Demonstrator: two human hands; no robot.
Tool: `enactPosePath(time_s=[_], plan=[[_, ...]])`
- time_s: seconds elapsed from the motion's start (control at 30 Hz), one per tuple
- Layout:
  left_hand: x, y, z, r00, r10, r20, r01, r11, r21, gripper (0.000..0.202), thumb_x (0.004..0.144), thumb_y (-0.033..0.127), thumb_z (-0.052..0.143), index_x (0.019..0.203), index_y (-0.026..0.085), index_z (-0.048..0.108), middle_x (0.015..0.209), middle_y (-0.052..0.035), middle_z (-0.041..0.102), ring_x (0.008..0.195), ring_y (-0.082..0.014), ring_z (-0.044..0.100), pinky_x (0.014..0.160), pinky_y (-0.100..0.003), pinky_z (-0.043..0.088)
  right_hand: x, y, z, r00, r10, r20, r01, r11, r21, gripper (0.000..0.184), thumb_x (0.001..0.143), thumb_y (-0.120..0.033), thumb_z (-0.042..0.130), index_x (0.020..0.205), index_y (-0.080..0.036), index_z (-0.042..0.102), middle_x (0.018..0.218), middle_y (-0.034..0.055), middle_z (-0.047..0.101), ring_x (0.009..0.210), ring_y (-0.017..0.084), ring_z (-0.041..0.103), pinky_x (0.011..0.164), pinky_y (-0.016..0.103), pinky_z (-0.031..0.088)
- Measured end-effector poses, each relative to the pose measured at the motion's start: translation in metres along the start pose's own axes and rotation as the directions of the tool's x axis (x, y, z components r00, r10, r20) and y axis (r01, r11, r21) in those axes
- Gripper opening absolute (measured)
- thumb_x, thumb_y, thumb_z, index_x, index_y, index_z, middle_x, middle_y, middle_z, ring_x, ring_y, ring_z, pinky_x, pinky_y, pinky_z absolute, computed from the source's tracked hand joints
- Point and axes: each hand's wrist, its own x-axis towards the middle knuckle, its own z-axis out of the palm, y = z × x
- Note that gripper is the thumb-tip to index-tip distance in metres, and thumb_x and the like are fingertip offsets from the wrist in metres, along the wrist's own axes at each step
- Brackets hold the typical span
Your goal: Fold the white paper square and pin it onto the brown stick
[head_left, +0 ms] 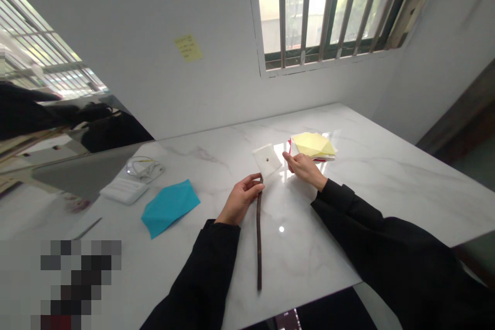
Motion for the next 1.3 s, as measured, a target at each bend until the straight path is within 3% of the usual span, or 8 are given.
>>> enactPosePath(time_s=[0.3, 0.53, 0.63, 0.73, 0.93, 1.1, 1.2, 1.3], plan=[[0.000, 0.000, 0.000, 1.000, -0.002, -0.003, 0.002, 1.000, 0.008, 0.053, 0.070, 0.031, 0.089, 0.119, 0.018, 0.074, 0.091, -0.0037, 0.070, 0.078, -0.0135, 0.057, 0.073, -0.025, 0.042, -0.003, -0.002, -0.001, 0.997, -0.057, -0.054, 0.056, 0.998, -0.010, 0.072, 0.105, -0.064, 0.032, 0.066, -0.018, 0.071, 0.064, 0.0056, 0.066, 0.069, 0.021, 0.065, 0.072, 0.029, 0.039], [-0.001, 0.000, 0.000, 1.000, 0.001, -0.007, -0.001, 1.000, -0.008, 0.052, 0.069, 0.032, 0.090, 0.117, 0.018, 0.075, 0.092, -0.0047, 0.071, 0.079, -0.0142, 0.059, 0.074, -0.026, 0.044, -0.003, -0.003, 0.000, 0.993, -0.065, -0.103, 0.072, 0.996, 0.061, 0.055, 0.105, -0.060, 0.039, 0.119, -0.019, 0.073, 0.078, 0.0040, 0.073, 0.076, 0.021, 0.068, 0.075, 0.028, 0.043], [-0.001, 0.000, 0.000, 1.000, 0.003, -0.023, -0.003, 1.000, -0.008, 0.052, 0.068, 0.031, 0.090, 0.116, 0.018, 0.075, 0.091, -0.0040, 0.071, 0.077, -0.0134, 0.058, 0.072, -0.025, 0.043, -0.003, -0.003, 0.001, 0.999, -0.032, 0.007, 0.031, 0.997, 0.064, 0.073, 0.104, -0.067, 0.031, 0.082, -0.016, 0.077, 0.061, 0.0049, 0.066, 0.067, 0.020, 0.066, 0.075, 0.029, 0.043], [0.000, 0.000, 0.000, 1.000, 0.000, -0.028, -0.001, 1.000, -0.016, 0.051, 0.068, 0.030, 0.091, 0.115, 0.018, 0.075, 0.090, -0.0030, 0.070, 0.077, -0.0125, 0.058, 0.071, -0.024, 0.043, -0.003, -0.004, 0.001, 1.000, 0.000, 0.025, -0.001, 0.999, 0.039, 0.079, 0.103, -0.070, 0.031, 0.052, -0.018, 0.063, 0.053, 0.0065, 0.061, 0.061, 0.020, 0.063, 0.072, 0.030, 0.042], [0.000, 0.001, 0.002, 1.000, -0.003, -0.031, 0.002, 0.999, -0.045, 0.051, 0.068, 0.029, 0.091, 0.115, 0.018, 0.075, 0.092, -0.0036, 0.072, 0.080, -0.0136, 0.061, 0.076, -0.025, 0.046, -0.004, -0.004, 0.001, 0.998, -0.056, -0.030, 0.056, 0.998, -0.011, 0.072, 0.104, -0.062, 0.036, 0.060, -0.017, 0.069, 0.061, 0.0063, 0.065, 0.066, 0.020, 0.063, 0.071, 0.030, 0.038], [0.000, 0.003, 0.002, 0.994, -0.001, -0.108, -0.023, 0.975, -0.220, 0.051, 0.065, 0.026, 0.093, 0.112, 0.019, 0.074, 0.094, -0.0022, 0.073, 0.081, -0.0117, 0.063, 0.079, -0.024, 0.050, -0.008, -0.008, 0.005, 0.988, -0.085, 0.130, 0.076, 0.995, 0.070, 0.068, 0.103, -0.062, 0.039, 0.073, -0.015, 0.078, 0.060, 0.0028, 0.060, 0.058, 0.015, 0.055, 0.065, 0.028, 0.037], [0.001, 0.005, -0.001, 0.989, -0.009, -0.146, -0.034, 0.956, -0.290, 0.053, 0.066, 0.024, 0.093, 0.114, 0.021, 0.072, 0.094, -0.0013, 0.073, 0.079, -0.0104, 0.064, 0.079, -0.023, 0.051, -0.017, -0.018, 0.012, 0.907, -0.131, 0.400, 0.042, 0.974, 0.222, 0.064, 0.102, -0.063, 0.043, 0.088, -0.014, 0.081, 0.059, -0.0009, 0.056, 0.052, 0.011, 0.046, 0.058, 0.026, 0.035], [0.001, 0.004, -0.002, 0.985, 0.003, -0.172, -0.059, 0.945, -0.321, 0.052, 0.066, 0.023, 0.093, 0.113, 0.021, 0.070, 0.094, -0.0009, 0.072, 0.079, -0.0100, 0.064, 0.077, -0.023, 0.052, -0.031, -0.031, 0.020, 0.729, -0.218, 0.649, -0.018, 0.942, 0.336, 0.056, 0.101, -0.060, 0.049, 0.105, -0.014, 0.080, 0.060, -0.0033, 0.054, 0.049, 0.008, 0.038, 0.052, 0.023, 0.031]])
